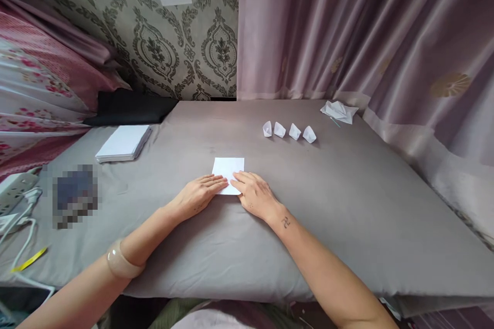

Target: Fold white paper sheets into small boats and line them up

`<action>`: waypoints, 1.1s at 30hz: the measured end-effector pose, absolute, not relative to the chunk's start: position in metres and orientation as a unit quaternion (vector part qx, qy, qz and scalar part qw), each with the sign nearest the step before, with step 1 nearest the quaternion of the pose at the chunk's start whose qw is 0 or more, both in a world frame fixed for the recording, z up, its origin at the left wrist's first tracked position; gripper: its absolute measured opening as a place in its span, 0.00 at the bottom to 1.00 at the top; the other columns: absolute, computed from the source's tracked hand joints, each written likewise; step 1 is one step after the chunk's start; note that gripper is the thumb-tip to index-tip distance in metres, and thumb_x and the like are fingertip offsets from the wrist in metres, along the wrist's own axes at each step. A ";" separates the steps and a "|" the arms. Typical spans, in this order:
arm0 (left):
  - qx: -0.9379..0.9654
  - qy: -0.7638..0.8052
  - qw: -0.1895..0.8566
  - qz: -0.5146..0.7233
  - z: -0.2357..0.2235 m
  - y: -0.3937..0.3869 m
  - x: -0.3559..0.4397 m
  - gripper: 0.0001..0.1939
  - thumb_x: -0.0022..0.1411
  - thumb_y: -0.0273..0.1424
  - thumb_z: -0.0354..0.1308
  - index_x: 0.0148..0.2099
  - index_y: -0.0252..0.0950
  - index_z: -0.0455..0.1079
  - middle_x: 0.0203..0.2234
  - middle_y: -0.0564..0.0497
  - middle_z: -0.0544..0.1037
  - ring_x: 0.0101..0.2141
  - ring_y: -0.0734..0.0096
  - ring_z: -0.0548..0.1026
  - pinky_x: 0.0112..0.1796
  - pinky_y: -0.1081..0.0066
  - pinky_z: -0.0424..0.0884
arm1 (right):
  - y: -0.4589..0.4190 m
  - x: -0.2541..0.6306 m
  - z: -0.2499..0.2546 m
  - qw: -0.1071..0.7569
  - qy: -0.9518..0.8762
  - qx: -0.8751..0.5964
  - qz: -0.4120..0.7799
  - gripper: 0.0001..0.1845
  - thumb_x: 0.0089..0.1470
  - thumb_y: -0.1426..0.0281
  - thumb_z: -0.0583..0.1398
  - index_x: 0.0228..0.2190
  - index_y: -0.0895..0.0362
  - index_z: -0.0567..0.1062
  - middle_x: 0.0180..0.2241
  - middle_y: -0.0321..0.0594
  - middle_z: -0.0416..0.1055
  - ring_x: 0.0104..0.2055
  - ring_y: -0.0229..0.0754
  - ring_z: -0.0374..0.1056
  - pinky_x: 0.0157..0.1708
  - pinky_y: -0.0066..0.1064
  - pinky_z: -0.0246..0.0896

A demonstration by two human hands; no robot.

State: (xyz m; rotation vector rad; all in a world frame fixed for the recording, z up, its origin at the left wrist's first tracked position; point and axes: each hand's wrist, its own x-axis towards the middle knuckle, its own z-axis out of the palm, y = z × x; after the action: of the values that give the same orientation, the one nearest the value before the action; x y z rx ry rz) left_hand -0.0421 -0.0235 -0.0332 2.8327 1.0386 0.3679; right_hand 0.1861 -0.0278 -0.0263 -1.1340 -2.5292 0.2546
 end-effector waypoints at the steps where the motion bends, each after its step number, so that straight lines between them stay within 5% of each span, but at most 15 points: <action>1: 0.935 0.332 0.046 0.115 -0.032 -0.029 -0.042 0.20 0.68 0.25 0.41 0.57 0.33 0.66 0.54 0.44 0.73 0.55 0.62 0.70 0.57 0.59 0.64 | -0.031 0.188 -0.025 0.173 -0.899 -0.391 0.096 0.25 0.52 0.82 0.53 0.51 0.57 0.74 0.57 0.45 0.67 0.60 0.46 0.62 0.59 0.41 0.57; 7: 0.867 0.455 0.137 0.148 -0.014 -0.041 -0.046 0.17 0.69 0.32 0.42 0.47 0.38 0.73 0.40 0.48 0.80 0.40 0.66 0.77 0.40 0.70 0.70 | -0.034 0.195 -0.020 0.192 -0.877 -0.410 0.162 0.15 0.60 0.74 0.54 0.45 0.52 0.76 0.53 0.39 0.72 0.55 0.43 0.66 0.54 0.40 0.59; 11: 0.734 0.619 0.232 0.154 -0.005 -0.022 -0.037 0.19 0.65 0.41 0.48 0.29 0.36 0.71 0.19 0.54 0.72 0.22 0.74 0.67 0.24 0.75 0.57 | -0.018 0.186 -0.013 0.205 -0.825 -0.476 0.224 0.17 0.64 0.66 0.50 0.32 0.53 0.77 0.40 0.37 0.77 0.42 0.40 0.69 0.43 0.33 0.62; 14: 0.687 0.665 0.234 0.178 -0.005 -0.010 -0.025 0.18 0.63 0.39 0.50 0.24 0.36 0.65 0.16 0.55 0.66 0.21 0.76 0.62 0.24 0.74 0.52 | -0.008 0.176 -0.012 0.214 -0.782 -0.537 0.233 0.18 0.65 0.66 0.49 0.30 0.56 0.75 0.38 0.39 0.74 0.38 0.38 0.69 0.40 0.29 0.61; 21: 0.659 0.703 0.200 0.176 -0.018 -0.008 -0.013 0.12 0.64 0.36 0.49 0.28 0.38 0.64 0.21 0.52 0.71 0.25 0.70 0.67 0.25 0.73 0.53 | 0.000 0.159 -0.018 0.149 -0.739 -0.640 0.146 0.17 0.64 0.64 0.50 0.29 0.58 0.72 0.41 0.43 0.69 0.36 0.37 0.69 0.37 0.28 0.58; 25: 0.678 0.687 0.170 0.199 -0.028 -0.012 -0.014 0.07 0.65 0.35 0.48 0.40 0.38 0.63 0.25 0.52 0.74 0.28 0.68 0.72 0.26 0.73 0.57 | -0.003 0.152 -0.016 0.116 -0.730 -0.667 0.094 0.16 0.64 0.64 0.50 0.32 0.59 0.72 0.41 0.42 0.68 0.32 0.37 0.68 0.31 0.30 0.54; 33: 0.676 0.689 0.164 0.202 -0.030 -0.012 -0.014 0.10 0.67 0.33 0.47 0.49 0.36 0.58 0.28 0.51 0.75 0.29 0.65 0.75 0.27 0.71 0.63 | -0.001 0.149 -0.014 0.073 -0.722 -0.684 0.073 0.16 0.64 0.63 0.51 0.32 0.59 0.72 0.40 0.41 0.68 0.30 0.36 0.68 0.28 0.31 0.51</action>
State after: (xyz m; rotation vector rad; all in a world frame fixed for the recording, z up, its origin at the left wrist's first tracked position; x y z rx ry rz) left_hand -0.0139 -0.0121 -0.0297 1.9281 1.9648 0.5745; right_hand 0.1493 -0.0012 -0.0135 -2.0535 -2.1700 0.2197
